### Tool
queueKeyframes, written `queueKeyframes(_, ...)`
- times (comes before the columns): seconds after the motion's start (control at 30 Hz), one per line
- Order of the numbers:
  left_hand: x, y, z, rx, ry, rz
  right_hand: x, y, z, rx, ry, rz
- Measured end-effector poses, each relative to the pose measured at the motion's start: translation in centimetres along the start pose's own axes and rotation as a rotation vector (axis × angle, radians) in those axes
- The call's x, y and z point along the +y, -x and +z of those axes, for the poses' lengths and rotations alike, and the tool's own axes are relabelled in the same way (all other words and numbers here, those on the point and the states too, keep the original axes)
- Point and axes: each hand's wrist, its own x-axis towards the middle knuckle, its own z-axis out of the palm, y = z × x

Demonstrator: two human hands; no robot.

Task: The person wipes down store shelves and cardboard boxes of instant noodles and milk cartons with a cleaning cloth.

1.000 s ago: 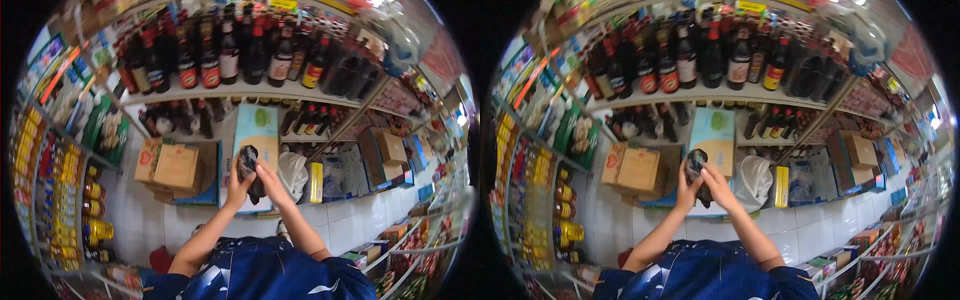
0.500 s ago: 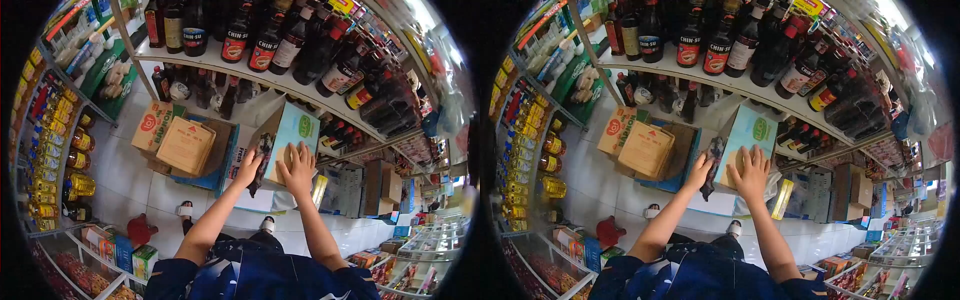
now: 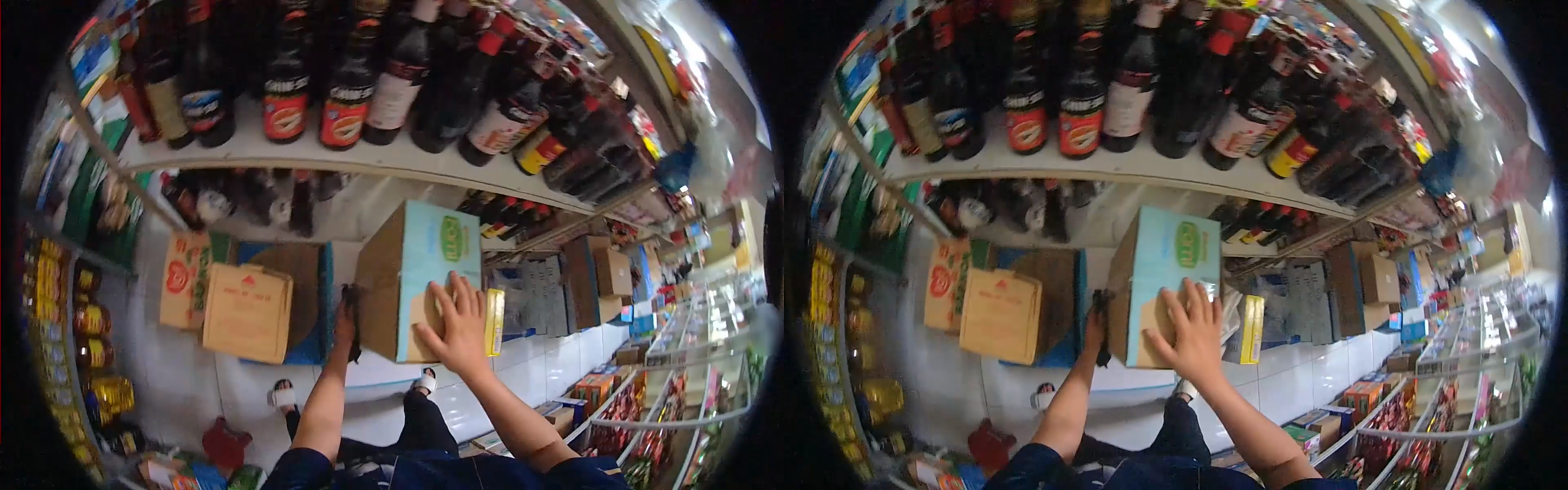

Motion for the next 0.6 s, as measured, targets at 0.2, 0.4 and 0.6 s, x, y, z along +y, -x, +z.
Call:
queueKeyframes(0.2,3.4,-1.3,-2.1,-0.060,0.282,-0.276,0.3,0.1,-0.1,0.008,-0.009,0.024)
queueKeyframes(0.4,24.3,-5.5,-7.9,0.094,0.352,0.091,0.4,0.4,0.2,0.036,-0.024,0.018)
queueKeyframes(0.6,30.3,-7.9,-3.1,0.011,0.003,0.498,0.2,0.3,-0.2,0.047,-0.048,0.041)
